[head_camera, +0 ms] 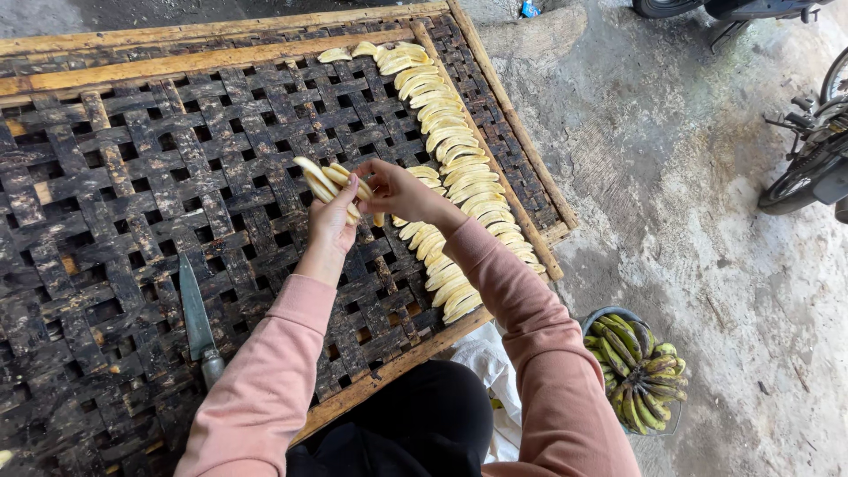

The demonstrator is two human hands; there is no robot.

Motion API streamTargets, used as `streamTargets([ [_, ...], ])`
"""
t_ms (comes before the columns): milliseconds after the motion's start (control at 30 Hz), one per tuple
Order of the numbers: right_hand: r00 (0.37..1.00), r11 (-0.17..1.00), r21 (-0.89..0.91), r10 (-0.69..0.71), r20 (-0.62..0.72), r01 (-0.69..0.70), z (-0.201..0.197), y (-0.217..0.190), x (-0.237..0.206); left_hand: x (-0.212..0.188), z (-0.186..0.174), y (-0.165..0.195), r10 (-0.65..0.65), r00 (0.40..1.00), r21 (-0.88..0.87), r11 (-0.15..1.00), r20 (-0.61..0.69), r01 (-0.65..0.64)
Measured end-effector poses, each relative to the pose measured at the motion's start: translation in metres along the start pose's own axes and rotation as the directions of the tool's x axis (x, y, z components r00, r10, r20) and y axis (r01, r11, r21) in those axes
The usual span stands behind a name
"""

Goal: The person sits on the ground beside a woven bamboo drying tray and places peeled banana halves one at a time onto the tray, arranging them in neat rows alongside already laid-out pieces. They pick pieces from a pile on the tray and from a nearby basket of peeled bananas, occasionally repositioning pieces to align the rows.

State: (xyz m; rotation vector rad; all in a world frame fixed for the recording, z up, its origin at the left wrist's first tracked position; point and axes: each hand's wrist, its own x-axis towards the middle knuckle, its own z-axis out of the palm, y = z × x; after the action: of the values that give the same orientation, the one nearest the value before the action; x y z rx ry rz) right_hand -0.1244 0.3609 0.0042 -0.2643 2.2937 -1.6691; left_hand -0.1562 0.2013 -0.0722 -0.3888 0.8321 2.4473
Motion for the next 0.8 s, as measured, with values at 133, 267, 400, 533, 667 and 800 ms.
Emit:
streamTargets([
  [133,0.987,0.992,0.014,0.124,-0.100,-0.124,-0.021,0.001,0.015,0.001,0.001,0.009,-0.072,0.994,-0.038,0.997,-0.085,0.069],
  [267,0.971,0.974,-0.114,0.176,-0.164,-0.195,-0.066,0.038,0.039,-0.001,0.004,0.023,-0.110,0.989,-0.007,0.994,-0.095,0.109],
  [400,0.997,0.818,-0.574,-0.065,-0.040,0.030,-0.090,0.065,0.051,-0.004,0.005,0.030,-0.077,0.996,0.153,0.985,-0.053,0.084],
  [533,0.974,0.670,-0.727,-0.026,-0.226,-0.151,-0.086,0.073,0.049,0.000,-0.001,0.028,-0.079,0.997,0.220,0.972,-0.004,0.077],
  [667,0.958,0.848,-0.477,0.114,-0.262,-0.231,-0.047,0.060,0.037,0.007,-0.012,0.020,-0.019,0.998,0.241,0.970,0.065,0.003],
  [800,0.981,0.981,0.015,0.193,0.016,-0.193,-0.018,0.056,0.030,0.005,-0.012,0.008,-0.004,0.994,0.336,0.941,0.114,-0.035],
])
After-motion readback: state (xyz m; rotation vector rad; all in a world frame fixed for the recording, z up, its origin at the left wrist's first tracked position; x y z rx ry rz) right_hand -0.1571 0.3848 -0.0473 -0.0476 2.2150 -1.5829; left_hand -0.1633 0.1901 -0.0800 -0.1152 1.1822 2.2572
